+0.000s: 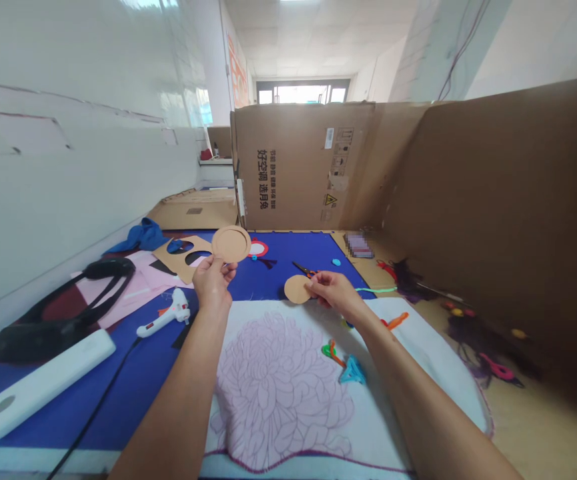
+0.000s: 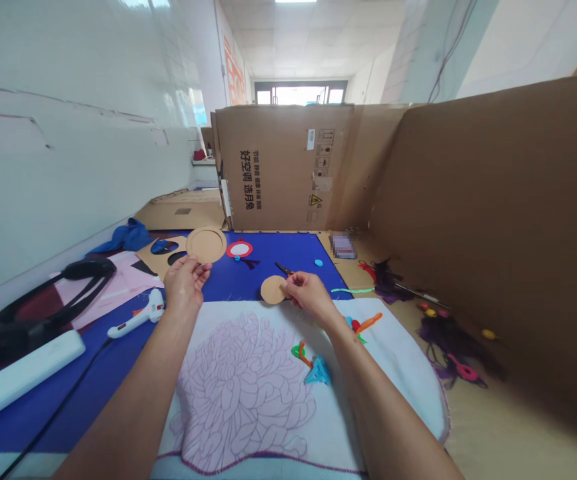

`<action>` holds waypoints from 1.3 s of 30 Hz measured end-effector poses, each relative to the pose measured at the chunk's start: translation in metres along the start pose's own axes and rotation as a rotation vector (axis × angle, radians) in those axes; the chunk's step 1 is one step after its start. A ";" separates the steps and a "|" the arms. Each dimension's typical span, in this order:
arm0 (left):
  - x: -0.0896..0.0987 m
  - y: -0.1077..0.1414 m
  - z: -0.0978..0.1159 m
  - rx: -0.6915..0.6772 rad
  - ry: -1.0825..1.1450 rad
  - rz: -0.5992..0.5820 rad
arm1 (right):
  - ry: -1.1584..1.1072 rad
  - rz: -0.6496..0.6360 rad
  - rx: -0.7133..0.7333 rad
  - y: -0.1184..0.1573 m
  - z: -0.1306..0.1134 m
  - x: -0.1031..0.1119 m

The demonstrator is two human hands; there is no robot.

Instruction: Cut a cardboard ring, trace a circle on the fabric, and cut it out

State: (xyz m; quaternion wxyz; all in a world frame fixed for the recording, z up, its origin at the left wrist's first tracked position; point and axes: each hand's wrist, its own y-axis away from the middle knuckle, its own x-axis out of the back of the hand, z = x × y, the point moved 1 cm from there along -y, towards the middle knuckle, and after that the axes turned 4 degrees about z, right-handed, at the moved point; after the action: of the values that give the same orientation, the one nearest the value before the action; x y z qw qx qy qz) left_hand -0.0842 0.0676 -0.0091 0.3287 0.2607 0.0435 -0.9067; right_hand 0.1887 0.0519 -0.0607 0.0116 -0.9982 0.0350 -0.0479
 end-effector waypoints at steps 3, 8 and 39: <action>0.000 -0.001 -0.002 0.001 -0.004 -0.013 | -0.004 0.000 -0.008 -0.001 0.002 -0.002; 0.000 0.001 -0.007 0.004 -0.024 -0.056 | -0.036 0.023 -0.016 -0.002 0.003 -0.003; -0.013 0.037 -0.045 0.222 -0.299 -0.387 | -0.118 0.176 0.092 0.000 -0.009 -0.002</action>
State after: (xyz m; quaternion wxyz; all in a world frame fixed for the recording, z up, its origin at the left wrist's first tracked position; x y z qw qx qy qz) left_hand -0.0326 0.0575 -0.0377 0.1213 0.1453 -0.0561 -0.9803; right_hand 0.1862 0.0521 -0.0523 0.0635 -0.9908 0.1193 0.0106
